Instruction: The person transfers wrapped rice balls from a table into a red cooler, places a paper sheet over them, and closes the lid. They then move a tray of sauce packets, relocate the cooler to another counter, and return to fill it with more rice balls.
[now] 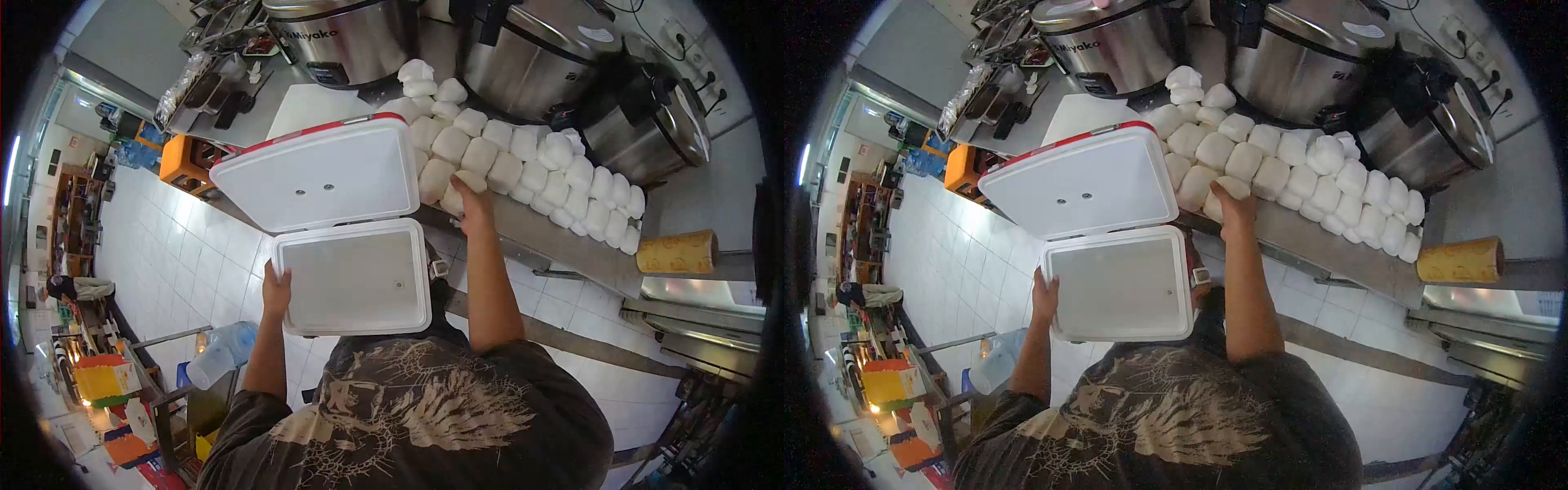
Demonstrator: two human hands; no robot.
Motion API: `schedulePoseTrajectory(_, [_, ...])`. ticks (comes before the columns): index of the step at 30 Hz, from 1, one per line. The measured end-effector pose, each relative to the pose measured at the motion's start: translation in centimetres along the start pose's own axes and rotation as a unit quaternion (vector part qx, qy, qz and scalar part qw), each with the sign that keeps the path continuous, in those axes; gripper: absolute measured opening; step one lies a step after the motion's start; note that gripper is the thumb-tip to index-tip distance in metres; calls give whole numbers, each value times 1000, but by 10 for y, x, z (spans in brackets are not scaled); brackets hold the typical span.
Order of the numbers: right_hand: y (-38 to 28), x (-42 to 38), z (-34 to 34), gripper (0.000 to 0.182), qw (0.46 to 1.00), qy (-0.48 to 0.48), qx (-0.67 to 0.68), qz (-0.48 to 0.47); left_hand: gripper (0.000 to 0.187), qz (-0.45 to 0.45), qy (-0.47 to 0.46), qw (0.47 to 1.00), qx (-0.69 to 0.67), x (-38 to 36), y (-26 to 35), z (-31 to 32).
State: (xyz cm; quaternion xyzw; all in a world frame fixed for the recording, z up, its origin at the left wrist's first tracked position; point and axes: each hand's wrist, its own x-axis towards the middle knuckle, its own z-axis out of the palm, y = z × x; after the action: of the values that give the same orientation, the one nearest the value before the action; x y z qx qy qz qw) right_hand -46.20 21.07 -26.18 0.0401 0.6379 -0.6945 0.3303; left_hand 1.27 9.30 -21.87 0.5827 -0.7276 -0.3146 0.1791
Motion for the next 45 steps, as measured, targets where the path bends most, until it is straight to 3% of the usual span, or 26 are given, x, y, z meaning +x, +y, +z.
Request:
schedulePoseTrajectory(3, [-7, -7, -6, 93, 999, -41, 13, 21, 51, -1, -11, 1000, -9, 5, -22, 3])
schedulePoseTrajectory(7, [3, -12, -30, 80, 992, 1, 78, -96, 46, -29, -4, 999, 31, 7, -21, 6])
schedulePoseTrajectory(10, [-40, -89, -38, 69, 985, -45, 86, -140, 40, -9, 14, 1000, 11, 4, -22, 7])
schedulePoseTrajectory(13, [-59, -164, -17, 66, 985, -156, -47, -58, 37, -16, 8, 1000, -20, 7, -23, 3])
schedulePoseTrajectory(15, [-42, -182, 17, 74, 938, -278, -200, 58, 36, -4, 17, 1000, 2, 7, -33, 7])
schedulePoseTrajectory(17, [21, -186, 62, 83, 870, -296, -390, 56, 35, 11, 12, 1000, 12, 8, -33, 8])
schedulePoseTrajectory(19, [104, -173, 106, 95, 812, -359, -446, 111, 36, 17, -1, 1000, 7, 6, -27, 1])
schedulePoseTrajectory(21, [174, -170, 149, 89, 770, -343, -524, 121, 31, 50, 38, 998, -14, 6, -34, 6])
schedulePoseTrajectory(23, [281, -145, 159, 84, 869, -290, -374, 142, 31, 49, 36, 998, -17, 4, -29, 3])
schedulePoseTrajectory(24, [293, -146, 168, 81, 908, -259, -293, 151, 32, 50, 35, 998, -18, 5, -30, 2])
schedulePoseTrajectory(27, [311, -141, 169, 76, 907, -282, -313, 20, 34, 88, 45, 995, -29, 8, -40, 2])
schedulePoseTrajectory(29, [328, -130, 158, 79, 917, -189, -351, 1, 36, 111, 52, 991, -47, 7, -40, 2])
schedulePoseTrajectory(30, [331, -125, 150, 80, 919, -141, -368, -11, 36, 102, 47, 993, -47, 7, -39, 0])
schedulePoseTrajectory(33, [285, -122, 132, 86, 934, -31, -300, 192, 36, 90, 50, 993, -51, 7, -36, -1])
schedulePoseTrajectory(36, [237, -130, 142, 95, 895, -154, -329, 259, 36, 84, 53, 994, -41, 7, -45, 6])
schedulePoseTrajectory(38, [261, -121, 152, 104, 871, -195, -360, 273, 36, 61, 16, 998, -30, 8, -43, 4])
schedulePoseTrajectory(40, [259, -136, 176, 108, 878, -191, -351, 265, 33, 84, 33, 994, -58, 8, -44, 4])
schedulePoseTrajectory(42, [296, -117, 188, 110, 829, -83, -528, 164, 32, 72, 18, 995, -68, 7, -37, -2])
schedulePoseTrajectory(45, [205, -158, 176, 79, 823, -196, -532, 35, 32, 65, 19, 996, -49, 6, -40, 1])
